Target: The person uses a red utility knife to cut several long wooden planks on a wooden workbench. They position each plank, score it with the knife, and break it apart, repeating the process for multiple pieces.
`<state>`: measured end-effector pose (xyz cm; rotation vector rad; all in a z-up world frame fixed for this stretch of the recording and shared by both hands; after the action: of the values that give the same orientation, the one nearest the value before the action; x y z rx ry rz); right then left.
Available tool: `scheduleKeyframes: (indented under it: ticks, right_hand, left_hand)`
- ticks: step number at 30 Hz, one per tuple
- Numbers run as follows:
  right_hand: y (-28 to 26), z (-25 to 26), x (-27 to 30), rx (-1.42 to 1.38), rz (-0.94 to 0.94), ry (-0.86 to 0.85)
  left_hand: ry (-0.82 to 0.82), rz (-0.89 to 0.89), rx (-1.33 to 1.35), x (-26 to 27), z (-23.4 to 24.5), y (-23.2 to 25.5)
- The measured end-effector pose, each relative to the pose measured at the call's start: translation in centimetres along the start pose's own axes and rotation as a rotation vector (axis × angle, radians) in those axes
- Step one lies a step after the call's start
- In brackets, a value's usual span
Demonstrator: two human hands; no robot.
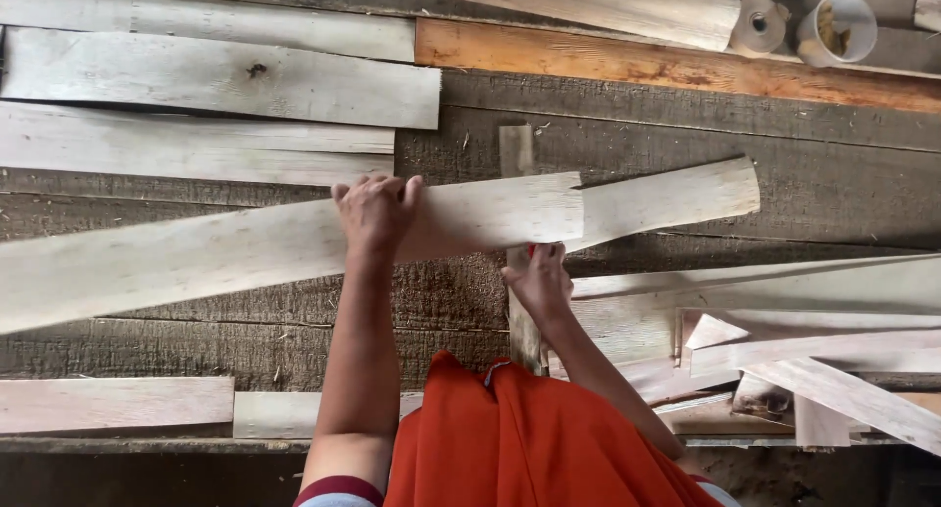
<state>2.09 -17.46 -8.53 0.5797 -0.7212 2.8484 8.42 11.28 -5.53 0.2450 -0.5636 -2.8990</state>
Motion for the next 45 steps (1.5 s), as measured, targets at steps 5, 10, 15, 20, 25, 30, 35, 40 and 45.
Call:
scheduleKeyframes:
  ticks: [5,10,15,20,25,30,35,40,45]
  right_hand:
    - [0.9,-0.1,-1.0,-0.098,-0.129,-0.048]
    - [-0.2,1.5,-0.5,-0.19,-0.179,-0.077]
    - [1.2,1.4,-1.3,-0.291,-0.236,-0.127]
    - [1.7,2.9,-1.3,-0.514,-0.229,-0.047]
    - [4.5,4.7,-2.3,-0.725,-0.169,0.229]
    - [4.3,9.1,-2.7,-0.572,-0.116,0.36]
    - [0.6,12.8,-1.3,-0.484,0.013,0.258]
    - [-4.0,13.0,1.7,-0.45,0.049,0.142]
    - [-4.6,6.8,1.4,-0.221,0.049,0.021]
  left_hand:
    - [-0.096,0.11,-0.055,0.7,-1.3,-3.6]
    - [0.071,0.005,-0.101,1.7,-6.3,-3.0]
    - [-0.196,-0.098,0.218,2.3,-7.7,4.8]
    - [-0.121,-0.171,0.197,1.7,-9.2,4.4]
    - [-0.067,-0.133,0.154,1.9,-8.1,2.1]
    - [-0.036,-0.192,0.065,2.4,-8.6,1.6]
    - [-0.413,-0.187,0.125,4.3,-5.0,7.3]
    - [-0.576,-0.209,0.075,5.6,-6.4,8.1]
    - [-0.602,-0.181,0.17,6.5,-6.7,9.0]
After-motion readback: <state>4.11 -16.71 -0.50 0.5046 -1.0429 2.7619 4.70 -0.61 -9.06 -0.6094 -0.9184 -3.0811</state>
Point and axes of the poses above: each hand's wrist, its own x-axis away from the middle knuckle, its own z-axis out of the back of the hand, y = z × x, the point moved 3 cm from there along -x, towards the middle knuckle, and after that the axes turned 3 degrees about -y, right-handed, at the moved point
